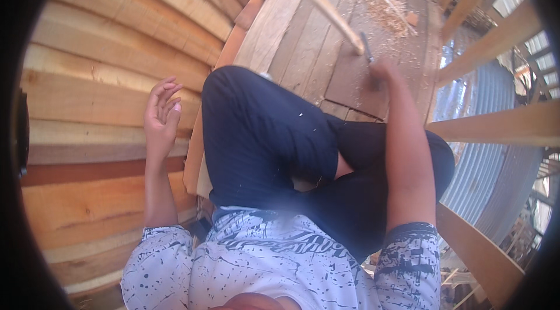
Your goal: The person sits on a wooden floor and carves a long, curved piece of light-colored wood using a small knife. They hold the wood with their left hand and use the knife in their right hand to shave off thin layers, creating wood shavings that accumulate on the floor. The person periodically rotates the wood to work on different sides.
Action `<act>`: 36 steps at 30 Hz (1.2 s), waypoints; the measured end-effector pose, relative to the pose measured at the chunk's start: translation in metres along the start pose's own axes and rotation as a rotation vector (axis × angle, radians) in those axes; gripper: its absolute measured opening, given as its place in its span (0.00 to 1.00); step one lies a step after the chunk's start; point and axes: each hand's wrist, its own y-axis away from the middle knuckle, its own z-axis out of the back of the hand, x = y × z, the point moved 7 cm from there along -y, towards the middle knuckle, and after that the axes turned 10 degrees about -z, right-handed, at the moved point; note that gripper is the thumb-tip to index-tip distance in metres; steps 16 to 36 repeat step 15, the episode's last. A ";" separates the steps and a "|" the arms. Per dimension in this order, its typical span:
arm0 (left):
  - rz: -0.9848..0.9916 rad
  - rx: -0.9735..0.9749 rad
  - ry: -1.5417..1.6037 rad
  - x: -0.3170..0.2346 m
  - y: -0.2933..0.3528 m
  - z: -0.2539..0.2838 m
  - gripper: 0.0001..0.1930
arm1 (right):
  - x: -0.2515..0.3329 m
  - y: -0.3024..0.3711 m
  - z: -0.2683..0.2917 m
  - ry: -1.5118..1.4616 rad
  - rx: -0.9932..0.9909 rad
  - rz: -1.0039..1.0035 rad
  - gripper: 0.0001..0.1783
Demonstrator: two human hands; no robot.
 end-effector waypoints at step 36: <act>0.460 -0.059 -0.712 0.089 0.365 0.109 0.05 | -0.024 -0.048 -0.032 0.025 0.140 -0.039 0.29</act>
